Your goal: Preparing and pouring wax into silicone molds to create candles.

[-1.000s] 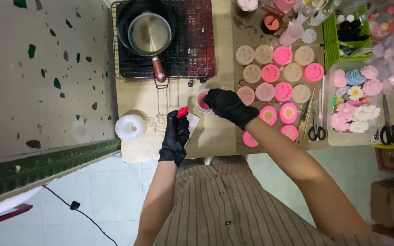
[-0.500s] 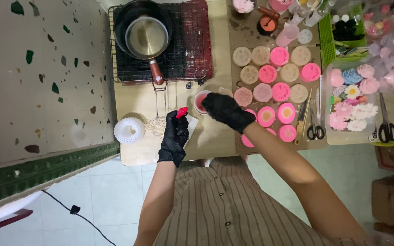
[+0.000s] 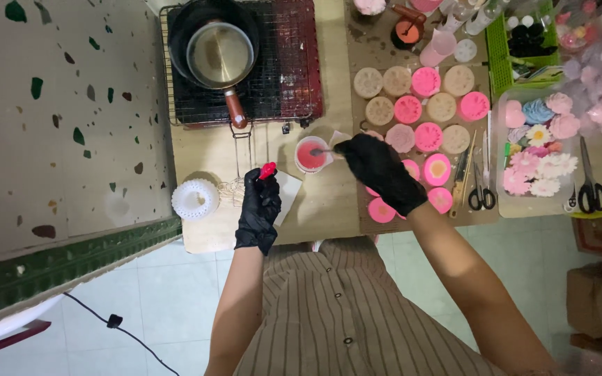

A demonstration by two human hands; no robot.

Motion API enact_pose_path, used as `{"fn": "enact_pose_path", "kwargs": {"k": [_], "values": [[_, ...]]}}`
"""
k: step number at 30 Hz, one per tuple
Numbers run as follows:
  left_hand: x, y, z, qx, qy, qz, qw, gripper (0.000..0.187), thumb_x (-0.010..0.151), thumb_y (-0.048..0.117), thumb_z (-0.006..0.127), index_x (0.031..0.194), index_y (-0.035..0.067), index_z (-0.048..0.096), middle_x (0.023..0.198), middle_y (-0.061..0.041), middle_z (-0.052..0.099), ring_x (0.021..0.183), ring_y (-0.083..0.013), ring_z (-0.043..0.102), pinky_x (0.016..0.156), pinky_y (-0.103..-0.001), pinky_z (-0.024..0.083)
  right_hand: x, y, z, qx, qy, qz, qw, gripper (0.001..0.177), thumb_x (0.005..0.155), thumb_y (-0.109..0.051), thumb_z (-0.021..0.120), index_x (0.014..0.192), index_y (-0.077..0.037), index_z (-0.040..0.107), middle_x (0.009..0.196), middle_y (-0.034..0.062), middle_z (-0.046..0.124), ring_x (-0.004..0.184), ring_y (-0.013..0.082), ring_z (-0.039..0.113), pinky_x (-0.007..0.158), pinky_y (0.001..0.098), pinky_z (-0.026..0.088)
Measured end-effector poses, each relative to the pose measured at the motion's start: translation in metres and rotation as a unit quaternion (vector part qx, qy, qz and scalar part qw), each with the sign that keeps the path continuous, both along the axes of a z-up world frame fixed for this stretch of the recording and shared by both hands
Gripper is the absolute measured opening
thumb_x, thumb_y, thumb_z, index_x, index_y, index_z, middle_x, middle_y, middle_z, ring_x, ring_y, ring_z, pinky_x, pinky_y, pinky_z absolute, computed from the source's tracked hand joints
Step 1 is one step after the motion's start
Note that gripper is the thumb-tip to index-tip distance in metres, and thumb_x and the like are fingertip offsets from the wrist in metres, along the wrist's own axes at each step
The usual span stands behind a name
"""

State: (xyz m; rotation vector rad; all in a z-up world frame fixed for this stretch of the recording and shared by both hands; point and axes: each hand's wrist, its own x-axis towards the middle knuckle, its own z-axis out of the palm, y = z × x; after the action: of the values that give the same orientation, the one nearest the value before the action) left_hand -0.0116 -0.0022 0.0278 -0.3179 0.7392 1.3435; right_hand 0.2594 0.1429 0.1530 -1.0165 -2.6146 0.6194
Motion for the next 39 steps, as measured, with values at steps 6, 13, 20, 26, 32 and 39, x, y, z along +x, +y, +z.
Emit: {"fn": "enact_pose_path", "kwargs": {"k": [6, 13, 20, 26, 32, 39], "values": [[0.002, 0.001, -0.011, -0.009, -0.021, 0.035, 0.999, 0.032, 0.09, 0.038, 0.073, 0.097, 0.007, 0.07, 0.065, 0.005, 0.053, 0.045, -0.0062, 0.041, 0.038, -0.018, 0.03, -0.03, -0.007, -0.062, 0.013, -0.062, 0.076, 0.995, 0.018, 0.096, -0.021, 0.06, 0.108, -0.013, 0.072, 0.093, 0.0118, 0.069, 0.085, 0.0346, 0.067, 0.062, 0.0497, 0.052], [0.0, 0.0, -0.015, -0.002, -0.018, 0.016, 1.0, 0.034, 0.089, 0.041, 0.072, 0.093, 0.008, 0.069, 0.06, 0.004, 0.051, 0.04, -0.0071, 0.037, 0.036, -0.02, 0.028, -0.047, 0.004, -0.091, 0.04, 0.009, 0.037, 0.998, 0.015, 0.099, -0.025, 0.062, 0.098, -0.011, 0.066, 0.093, 0.0148, 0.066, 0.088, 0.038, 0.066, 0.068, 0.0518, 0.051], [0.001, 0.009, 0.003, 0.008, -0.028, -0.003, 1.0, 0.031, 0.09, 0.04, 0.07, 0.094, 0.01, 0.069, 0.058, 0.007, 0.048, 0.04, -0.006, 0.035, 0.036, -0.02, 0.026, -0.063, 0.013, -0.064, -0.037, 0.05, 0.024, 0.998, 0.023, 0.098, -0.032, 0.06, 0.102, -0.011, 0.068, 0.095, 0.0177, 0.069, 0.083, 0.0419, 0.066, 0.062, 0.0526, 0.051], [0.002, 0.011, -0.003, 0.004, -0.021, 0.012, 1.0, 0.031, 0.091, 0.039, 0.069, 0.097, 0.008, 0.071, 0.062, 0.006, 0.053, 0.043, -0.0052, 0.038, 0.037, -0.019, 0.027, -0.054, 0.006, -0.079, -0.043, -0.038, 0.036, 0.998, 0.027, 0.097, -0.035, 0.062, 0.095, -0.009, 0.066, 0.089, 0.0198, 0.068, 0.079, 0.0439, 0.066, 0.062, 0.0545, 0.05], [0.005, -0.005, -0.01, -0.03, 0.006, 0.017, 0.999, 0.035, 0.09, 0.041, 0.07, 0.095, 0.007, 0.07, 0.063, 0.003, 0.054, 0.043, -0.0076, 0.042, 0.037, -0.02, 0.031, -0.044, 0.004, -0.071, 0.088, -0.057, 0.117, 0.988, 0.014, 0.09, -0.025, 0.064, 0.094, -0.011, 0.065, 0.094, 0.0155, 0.066, 0.088, 0.0371, 0.067, 0.065, 0.05, 0.052], [0.007, -0.034, -0.022, 0.0, -0.062, 0.018, 0.998, 0.036, 0.094, 0.039, 0.067, 0.104, 0.005, 0.068, 0.065, 0.006, 0.052, 0.045, -0.0051, 0.04, 0.036, -0.018, 0.03, -0.013, -0.005, -0.006, 0.004, 0.062, 0.052, 0.997, 0.019, 0.101, -0.015, 0.062, 0.118, -0.015, 0.07, 0.09, 0.0132, 0.064, 0.085, 0.0348, 0.065, 0.066, 0.0484, 0.05]]}}
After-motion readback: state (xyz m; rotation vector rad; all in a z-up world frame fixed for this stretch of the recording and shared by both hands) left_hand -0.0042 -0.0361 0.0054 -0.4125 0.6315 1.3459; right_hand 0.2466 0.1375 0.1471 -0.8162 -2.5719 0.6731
